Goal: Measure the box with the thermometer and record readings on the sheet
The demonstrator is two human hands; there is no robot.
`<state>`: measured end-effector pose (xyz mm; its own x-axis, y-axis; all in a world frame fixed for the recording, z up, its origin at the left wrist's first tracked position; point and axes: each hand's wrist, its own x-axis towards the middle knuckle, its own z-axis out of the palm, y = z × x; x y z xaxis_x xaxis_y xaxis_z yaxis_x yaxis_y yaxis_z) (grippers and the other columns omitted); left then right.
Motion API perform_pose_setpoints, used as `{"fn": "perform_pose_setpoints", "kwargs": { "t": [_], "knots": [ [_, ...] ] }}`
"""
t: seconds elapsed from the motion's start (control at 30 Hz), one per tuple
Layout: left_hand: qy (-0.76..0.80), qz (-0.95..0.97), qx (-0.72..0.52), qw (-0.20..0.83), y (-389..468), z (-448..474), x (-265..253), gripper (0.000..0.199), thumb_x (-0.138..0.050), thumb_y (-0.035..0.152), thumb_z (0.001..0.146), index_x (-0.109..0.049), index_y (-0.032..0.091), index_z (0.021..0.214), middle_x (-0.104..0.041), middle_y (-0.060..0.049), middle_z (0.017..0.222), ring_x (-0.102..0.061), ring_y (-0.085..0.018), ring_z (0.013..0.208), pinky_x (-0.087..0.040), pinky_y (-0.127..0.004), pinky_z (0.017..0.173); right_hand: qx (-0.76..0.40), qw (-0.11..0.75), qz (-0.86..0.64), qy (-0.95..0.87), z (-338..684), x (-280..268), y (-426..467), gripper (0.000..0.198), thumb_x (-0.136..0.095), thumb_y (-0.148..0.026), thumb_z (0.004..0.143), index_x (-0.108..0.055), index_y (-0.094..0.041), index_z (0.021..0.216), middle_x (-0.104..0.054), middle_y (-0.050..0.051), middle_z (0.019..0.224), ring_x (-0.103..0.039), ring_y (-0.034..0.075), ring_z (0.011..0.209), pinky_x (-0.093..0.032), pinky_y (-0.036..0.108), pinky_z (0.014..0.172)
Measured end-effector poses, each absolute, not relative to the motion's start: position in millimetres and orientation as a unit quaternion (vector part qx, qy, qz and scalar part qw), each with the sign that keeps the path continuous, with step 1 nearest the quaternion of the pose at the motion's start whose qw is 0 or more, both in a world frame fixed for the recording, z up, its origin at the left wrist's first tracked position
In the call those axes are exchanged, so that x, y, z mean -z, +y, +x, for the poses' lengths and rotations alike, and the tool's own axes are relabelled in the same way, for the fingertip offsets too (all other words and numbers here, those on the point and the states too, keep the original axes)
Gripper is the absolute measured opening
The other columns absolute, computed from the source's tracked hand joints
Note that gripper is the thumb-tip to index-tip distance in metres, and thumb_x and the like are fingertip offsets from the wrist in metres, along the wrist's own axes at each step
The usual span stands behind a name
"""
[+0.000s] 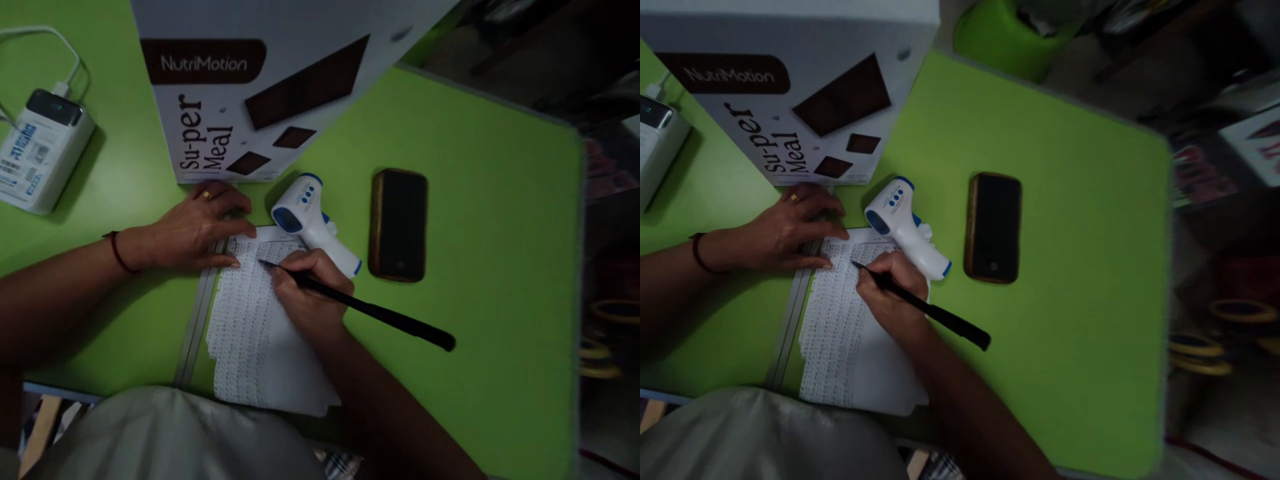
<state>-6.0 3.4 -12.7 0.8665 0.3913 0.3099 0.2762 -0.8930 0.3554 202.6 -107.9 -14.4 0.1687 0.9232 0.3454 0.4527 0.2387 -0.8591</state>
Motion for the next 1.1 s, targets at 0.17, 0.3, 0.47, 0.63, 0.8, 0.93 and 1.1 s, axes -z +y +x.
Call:
{"fn": "perform_pose_setpoints", "kwargs": {
  "t": [0.17,0.3,0.47,0.63,0.8,0.93,1.1],
  "knots": [
    [0.183,0.955,-0.183,0.144,3.3,-5.6,13.2,0.057,-0.047,0.069,0.092,-0.065,0.024,0.12,-0.059,-0.014,0.126,-0.051,-0.033,0.117,-0.041,-0.051,0.103,-0.247,0.489,-0.566,-0.616,202.6,13.8,-109.2,0.017,-0.063,-0.011,0.074,-0.054,-0.024,0.068,-0.057,-0.007,0.059,-0.053,0.01,0.052,-0.047,0.025,0.051],
    [0.183,0.957,-0.176,0.143,3.4,-5.3,13.5,0.055,-0.046,0.068,0.093,-0.065,0.024,0.121,-0.059,-0.013,0.127,-0.051,-0.032,0.118,-0.041,-0.05,0.104,-0.24,0.484,-0.566,-0.622,202.9,14.6,-108.9,0.014,-0.064,-0.016,0.075,-0.055,-0.024,0.069,-0.058,-0.007,0.059,-0.053,0.011,0.052,-0.046,0.026,0.05],
    [0.176,0.955,-0.185,0.149,3.6,-4.7,14.2,0.056,-0.046,0.069,0.093,-0.065,0.024,0.12,-0.059,-0.014,0.126,-0.051,-0.032,0.117,-0.041,-0.052,0.104,-0.23,0.469,-0.572,-0.632,202.0,12.2,-108.1,0.016,-0.063,-0.012,0.074,-0.054,-0.024,0.068,-0.058,-0.008,0.058,-0.052,0.009,0.05,-0.045,0.023,0.049],
    [0.183,0.955,-0.176,0.156,3.1,-4.8,13.7,0.053,-0.048,0.066,0.093,-0.064,0.024,0.121,-0.058,-0.014,0.129,-0.049,-0.032,0.12,-0.038,-0.052,0.106,-0.221,0.466,-0.58,-0.631,201.3,11.3,-107.9,0.015,-0.061,-0.012,0.073,-0.053,-0.024,0.067,-0.057,-0.008,0.057,-0.052,0.009,0.049,-0.045,0.024,0.049],
    [0.182,0.957,-0.169,0.153,3.5,-5.8,13.3,0.053,-0.049,0.066,0.093,-0.063,0.025,0.122,-0.057,-0.013,0.129,-0.048,-0.031,0.119,-0.038,-0.05,0.106,-0.225,0.464,-0.583,-0.628,201.9,12.0,-107.7,0.014,-0.061,-0.014,0.072,-0.053,-0.024,0.067,-0.058,-0.008,0.057,-0.052,0.01,0.05,-0.045,0.025,0.049],
    [0.18,0.955,-0.184,0.146,3.6,-5.8,14.5,0.053,-0.05,0.067,0.092,-0.064,0.024,0.121,-0.059,-0.013,0.126,-0.049,-0.031,0.119,-0.039,-0.049,0.105,-0.229,0.466,-0.597,-0.611,201.7,11.9,-107.3,0.014,-0.061,-0.016,0.073,-0.052,-0.024,0.066,-0.057,-0.008,0.057,-0.053,0.011,0.05,-0.046,0.025,0.049],
    [0.18,0.952,-0.192,0.158,3.8,-5.2,15.2,0.053,-0.05,0.067,0.092,-0.065,0.024,0.119,-0.059,-0.014,0.126,-0.05,-0.031,0.118,-0.038,-0.05,0.104,-0.223,0.471,-0.581,-0.625,203.1,15.6,-107.3,0.015,-0.062,-0.014,0.072,-0.052,-0.024,0.067,-0.057,-0.008,0.057,-0.053,0.011,0.05,-0.047,0.026,0.049]
  ]
}}
